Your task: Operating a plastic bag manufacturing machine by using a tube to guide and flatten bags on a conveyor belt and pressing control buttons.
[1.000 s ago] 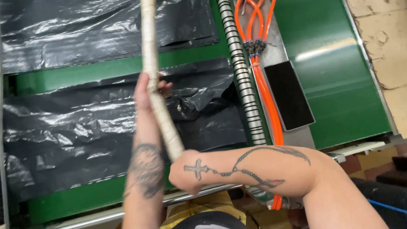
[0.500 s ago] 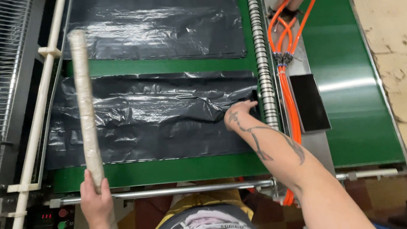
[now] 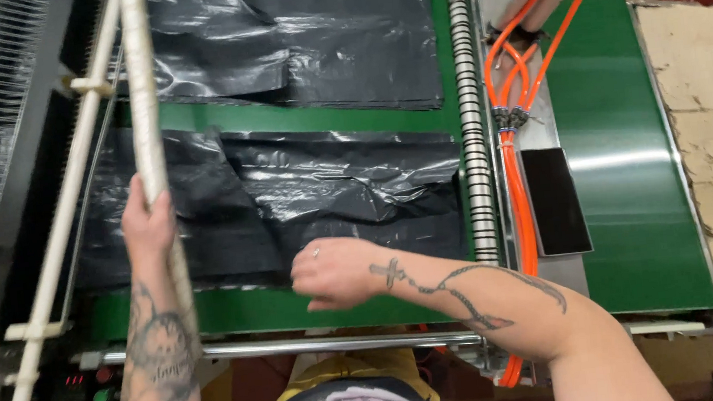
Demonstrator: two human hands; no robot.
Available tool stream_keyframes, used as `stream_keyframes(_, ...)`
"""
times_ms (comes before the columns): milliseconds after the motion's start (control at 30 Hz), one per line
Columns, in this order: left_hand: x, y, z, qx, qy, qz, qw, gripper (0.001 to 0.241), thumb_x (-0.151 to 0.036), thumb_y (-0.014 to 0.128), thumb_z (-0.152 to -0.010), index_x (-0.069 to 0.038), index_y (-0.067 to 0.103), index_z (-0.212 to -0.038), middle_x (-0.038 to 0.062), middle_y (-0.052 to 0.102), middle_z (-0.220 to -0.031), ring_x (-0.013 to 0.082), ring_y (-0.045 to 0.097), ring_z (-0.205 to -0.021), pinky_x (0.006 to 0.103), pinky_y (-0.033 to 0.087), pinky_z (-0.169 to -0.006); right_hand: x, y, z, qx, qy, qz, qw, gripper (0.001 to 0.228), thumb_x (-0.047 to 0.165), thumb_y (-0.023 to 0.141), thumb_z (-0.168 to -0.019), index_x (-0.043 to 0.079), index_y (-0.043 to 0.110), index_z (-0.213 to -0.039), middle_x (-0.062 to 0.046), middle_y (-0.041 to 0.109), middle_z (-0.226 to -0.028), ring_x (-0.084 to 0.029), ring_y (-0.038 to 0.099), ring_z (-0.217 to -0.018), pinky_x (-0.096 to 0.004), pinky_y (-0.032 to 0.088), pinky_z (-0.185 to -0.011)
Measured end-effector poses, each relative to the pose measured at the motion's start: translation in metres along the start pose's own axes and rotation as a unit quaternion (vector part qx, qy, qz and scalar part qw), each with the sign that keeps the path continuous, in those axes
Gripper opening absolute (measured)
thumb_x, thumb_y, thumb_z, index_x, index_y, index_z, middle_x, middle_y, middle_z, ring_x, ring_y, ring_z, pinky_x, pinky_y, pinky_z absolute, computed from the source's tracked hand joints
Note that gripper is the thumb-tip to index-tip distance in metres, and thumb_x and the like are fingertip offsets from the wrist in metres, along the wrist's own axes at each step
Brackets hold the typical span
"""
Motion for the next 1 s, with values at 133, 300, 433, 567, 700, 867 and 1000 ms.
stream_keyframes(133, -0.065, 0.155, -0.014, 0.082, 0.050, 0.115, 0.989, 0.058, -0.017, 0.067, -0.103, 0.012, 0.045, -0.149, 0.041, 0.045, -0.146, 0.0517, 0.042, -0.137, 0.0575, 0.034, -0.116, 0.029, -0.051, -0.017, -0.103, -0.041, -0.004, 0.994, 0.046, 0.045, 0.042, -0.103, 0.011, 0.052, -0.074, -0.003, 0.052, -0.080, -0.027, 0.063, -0.096, -0.041, 0.051, -0.092)
stream_keyframes(300, -0.109, 0.380, 0.100, 0.225, -0.155, 0.439, 0.856, 0.056, -0.020, 0.062, -0.105, -0.006, 0.040, -0.154, 0.031, 0.062, -0.123, 0.0416, 0.065, -0.107, 0.0507, 0.054, -0.097, -0.070, 0.055, 0.072, 0.368, 0.366, 0.107, 0.848, 0.019, 0.021, 0.064, -0.087, 0.008, 0.076, -0.080, -0.016, 0.069, -0.073, -0.042, 0.068, -0.075, -0.069, 0.051, -0.065)
stream_keyframes(433, -0.166, 0.513, 0.116, 0.273, -0.287, 0.596, 0.699, 0.057, -0.022, 0.059, -0.105, -0.018, 0.036, -0.158, 0.026, 0.072, -0.110, 0.0356, 0.078, -0.089, 0.0467, 0.066, -0.085, -0.052, 0.055, 0.104, 0.445, 0.474, 0.007, 0.760, 0.020, 0.015, 0.060, -0.088, 0.013, 0.079, -0.081, -0.007, 0.073, -0.075, -0.032, 0.073, -0.077, -0.057, 0.054, -0.055)
stream_keyframes(567, -0.170, 0.474, 0.101, 0.282, -0.362, 0.645, 0.611, 0.054, -0.031, 0.061, -0.102, -0.027, 0.044, -0.153, 0.022, 0.069, -0.107, 0.0311, 0.074, -0.070, 0.0610, 0.066, -0.084, -0.049, 0.054, 0.096, 0.386, 0.430, 0.060, 0.814, 0.024, 0.018, 0.063, -0.087, 0.016, 0.071, -0.064, 0.000, 0.069, -0.063, -0.022, 0.071, -0.064, -0.041, 0.051, -0.049)
stream_keyframes(700, -0.114, 0.341, 0.069, 0.270, -0.298, 0.557, 0.726, 0.060, -0.023, 0.063, -0.101, -0.027, 0.040, -0.156, 0.025, 0.070, -0.109, 0.0252, 0.062, -0.050, 0.0551, 0.070, -0.070, -0.050, 0.033, 0.088, 0.443, 0.409, 0.018, 0.797, 0.018, 0.011, 0.062, -0.087, 0.008, 0.078, -0.078, -0.005, 0.075, -0.073, -0.024, 0.075, -0.074, -0.043, 0.058, -0.056)
stream_keyframes(867, -0.078, 0.106, 0.092, 0.203, -0.125, 0.322, 0.916, 0.067, -0.016, 0.073, -0.094, -0.014, 0.046, -0.155, 0.027, 0.052, -0.144, 0.0385, 0.063, -0.114, 0.0496, 0.056, -0.083, -0.065, 0.021, 0.093, 0.430, 0.405, 0.048, 0.805, 0.013, 0.014, 0.070, -0.083, 0.008, 0.078, -0.075, -0.010, 0.075, -0.070, -0.028, 0.077, -0.075, -0.046, 0.060, -0.062)
stream_keyframes(1000, -0.011, 0.008, 0.156, 0.169, -0.041, 0.178, 0.969, 0.072, -0.021, 0.077, -0.085, -0.003, 0.051, -0.150, 0.031, 0.051, -0.146, 0.0467, 0.051, -0.131, 0.0554, 0.044, -0.110, -0.106, 0.033, 0.119, 0.480, 0.488, 0.037, 0.728, 0.031, 0.042, 0.075, -0.084, 0.012, 0.081, -0.091, -0.010, 0.077, -0.083, -0.028, 0.076, -0.085, -0.046, 0.061, -0.069)
Point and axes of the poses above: each hand's wrist, its own z-axis away from the middle knuckle, its own y-axis out of the palm, x = y × z, the point moved 10 cm from there along -z, towards the middle knuckle
